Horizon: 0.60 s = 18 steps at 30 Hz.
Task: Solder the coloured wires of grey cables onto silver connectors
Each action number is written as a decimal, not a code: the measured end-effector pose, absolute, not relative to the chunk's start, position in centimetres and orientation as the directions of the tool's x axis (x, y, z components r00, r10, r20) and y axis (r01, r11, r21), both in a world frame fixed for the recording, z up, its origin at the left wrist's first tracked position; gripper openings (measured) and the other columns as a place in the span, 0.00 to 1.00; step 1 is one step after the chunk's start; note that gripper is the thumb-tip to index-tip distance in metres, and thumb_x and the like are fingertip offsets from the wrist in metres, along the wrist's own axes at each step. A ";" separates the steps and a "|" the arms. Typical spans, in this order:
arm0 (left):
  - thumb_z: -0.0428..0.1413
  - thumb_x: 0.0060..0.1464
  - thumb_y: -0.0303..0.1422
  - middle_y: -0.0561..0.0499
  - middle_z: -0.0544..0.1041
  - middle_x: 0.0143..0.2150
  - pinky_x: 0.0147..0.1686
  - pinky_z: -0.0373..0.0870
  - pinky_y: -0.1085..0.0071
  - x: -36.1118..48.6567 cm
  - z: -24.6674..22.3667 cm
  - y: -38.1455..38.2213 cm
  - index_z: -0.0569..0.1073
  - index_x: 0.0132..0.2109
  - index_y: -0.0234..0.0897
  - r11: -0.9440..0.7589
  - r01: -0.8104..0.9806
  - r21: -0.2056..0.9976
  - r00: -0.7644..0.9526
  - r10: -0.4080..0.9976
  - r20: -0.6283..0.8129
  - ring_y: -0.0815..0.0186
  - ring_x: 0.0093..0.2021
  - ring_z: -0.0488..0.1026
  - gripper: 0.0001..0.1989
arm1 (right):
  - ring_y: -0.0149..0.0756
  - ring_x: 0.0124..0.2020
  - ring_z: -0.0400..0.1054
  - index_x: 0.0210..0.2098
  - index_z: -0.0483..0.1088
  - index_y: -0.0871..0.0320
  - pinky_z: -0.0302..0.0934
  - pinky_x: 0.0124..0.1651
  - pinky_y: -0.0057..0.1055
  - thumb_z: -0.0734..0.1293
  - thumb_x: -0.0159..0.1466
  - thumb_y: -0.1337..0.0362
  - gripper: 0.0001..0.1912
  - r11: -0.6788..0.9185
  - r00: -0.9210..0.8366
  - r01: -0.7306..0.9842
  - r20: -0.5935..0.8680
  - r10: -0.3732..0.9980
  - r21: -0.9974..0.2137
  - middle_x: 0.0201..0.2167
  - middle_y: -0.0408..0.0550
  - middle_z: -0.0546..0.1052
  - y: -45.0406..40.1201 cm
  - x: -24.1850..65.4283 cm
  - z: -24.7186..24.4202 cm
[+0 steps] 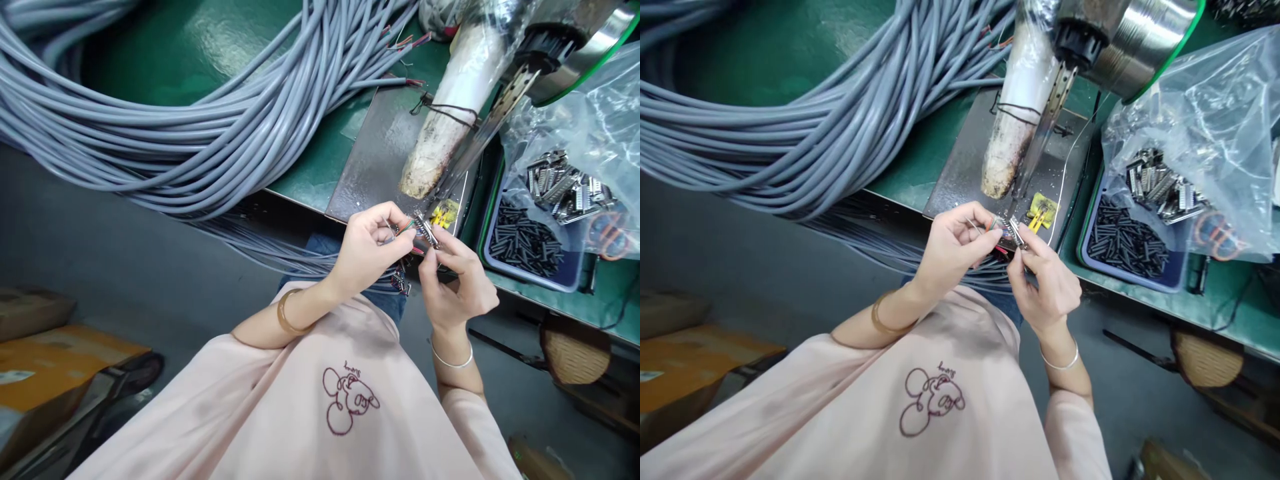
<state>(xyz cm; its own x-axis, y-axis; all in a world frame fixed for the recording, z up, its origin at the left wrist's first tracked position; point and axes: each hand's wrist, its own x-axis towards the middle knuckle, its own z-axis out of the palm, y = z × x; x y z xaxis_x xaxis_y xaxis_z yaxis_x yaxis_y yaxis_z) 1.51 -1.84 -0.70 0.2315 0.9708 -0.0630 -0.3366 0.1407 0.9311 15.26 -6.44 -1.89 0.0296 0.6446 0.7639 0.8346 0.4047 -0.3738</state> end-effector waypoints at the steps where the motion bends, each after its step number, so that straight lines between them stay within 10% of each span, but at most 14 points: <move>1: 0.61 0.52 0.28 0.60 0.67 0.22 0.15 0.52 0.81 1.5 -0.6 -1.7 0.66 0.29 0.35 0.120 -0.330 0.936 0.221 0.974 -0.047 0.82 0.16 0.55 0.10 | 0.35 0.38 0.82 0.36 0.69 0.55 0.76 0.39 0.26 0.72 0.58 0.75 0.11 0.407 0.040 0.828 0.764 0.644 -0.386 0.42 0.44 0.84 -6.3 15.2 -1.8; 18: 0.61 0.52 0.27 0.55 0.71 0.27 0.21 0.58 0.79 1.4 -0.2 -1.4 0.69 0.28 0.34 0.011 -0.189 0.982 0.129 0.991 0.014 0.78 0.22 0.61 0.08 | 0.33 0.36 0.81 0.36 0.71 0.56 0.75 0.39 0.27 0.73 0.59 0.74 0.09 0.446 -0.003 0.818 0.771 0.637 -0.365 0.44 0.47 0.84 -5.6 15.3 -1.4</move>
